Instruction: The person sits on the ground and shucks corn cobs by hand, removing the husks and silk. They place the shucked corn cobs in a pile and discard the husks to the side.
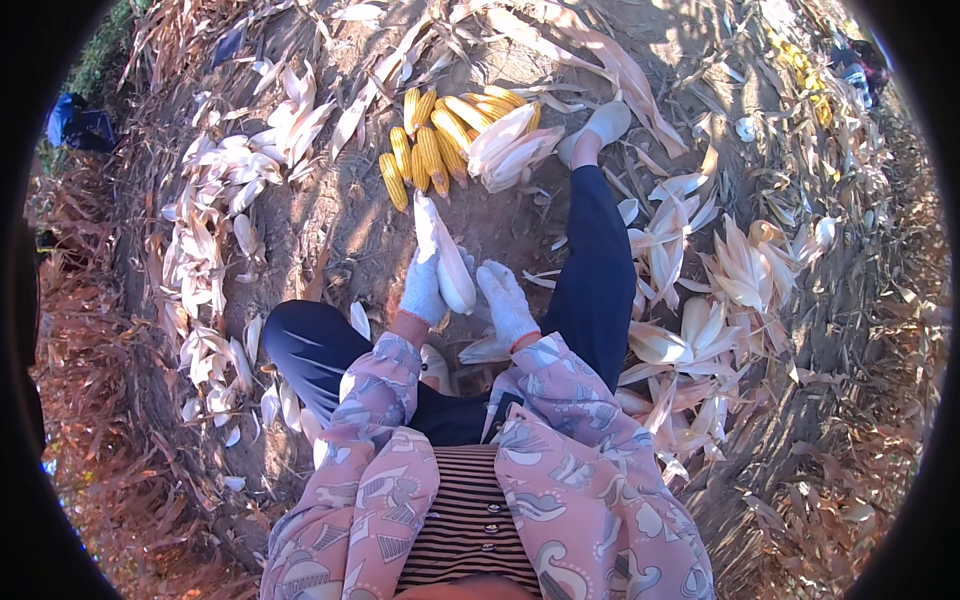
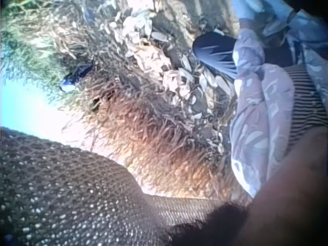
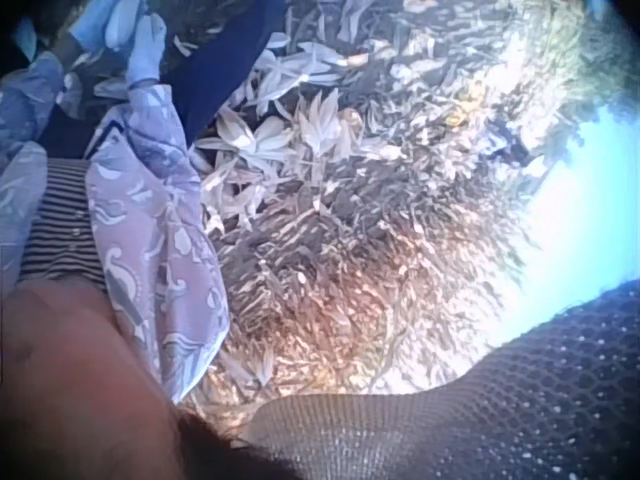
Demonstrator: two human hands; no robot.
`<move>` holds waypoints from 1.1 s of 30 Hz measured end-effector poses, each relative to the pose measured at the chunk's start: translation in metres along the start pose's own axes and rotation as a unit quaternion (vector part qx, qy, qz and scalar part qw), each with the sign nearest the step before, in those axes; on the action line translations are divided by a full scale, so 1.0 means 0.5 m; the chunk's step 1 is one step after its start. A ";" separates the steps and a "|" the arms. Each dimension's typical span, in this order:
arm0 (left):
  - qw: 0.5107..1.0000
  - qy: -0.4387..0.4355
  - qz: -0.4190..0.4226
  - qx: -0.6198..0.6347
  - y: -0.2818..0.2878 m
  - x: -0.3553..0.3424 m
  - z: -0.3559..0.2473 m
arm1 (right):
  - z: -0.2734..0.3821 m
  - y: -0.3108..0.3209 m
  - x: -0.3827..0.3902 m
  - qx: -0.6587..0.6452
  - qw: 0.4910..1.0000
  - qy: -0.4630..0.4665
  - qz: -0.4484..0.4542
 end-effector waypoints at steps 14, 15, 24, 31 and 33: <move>0.971 -0.094 -0.049 -0.215 -0.013 0.025 0.031 | -0.075 -0.003 -0.017 0.109 0.991 0.069 -0.021; 0.968 -0.098 -0.049 -0.225 -0.010 0.027 0.028 | -0.064 -0.019 -0.002 0.086 0.994 0.069 -0.015; 0.871 -0.178 0.009 -0.458 -0.022 0.074 -0.003 | 0.082 -0.002 -0.064 -0.079 0.987 0.141 0.009; 0.869 -0.106 0.093 -0.475 -0.017 0.062 0.040 | 0.071 0.015 -0.064 -0.147 0.983 0.112 -0.007; 0.883 -0.085 0.128 -0.444 -0.012 0.061 0.055 | 0.058 0.028 -0.073 -0.139 0.983 0.123 -0.003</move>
Point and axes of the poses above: each hand's wrist, its own x-axis away from the middle knuckle, its own y-axis out of the back of the hand, z = x × y, the point moved 3 cm from there along -x, towards the middle knuckle, and after that the axes turned 12 degrees about -x, right-handed, at the moved point
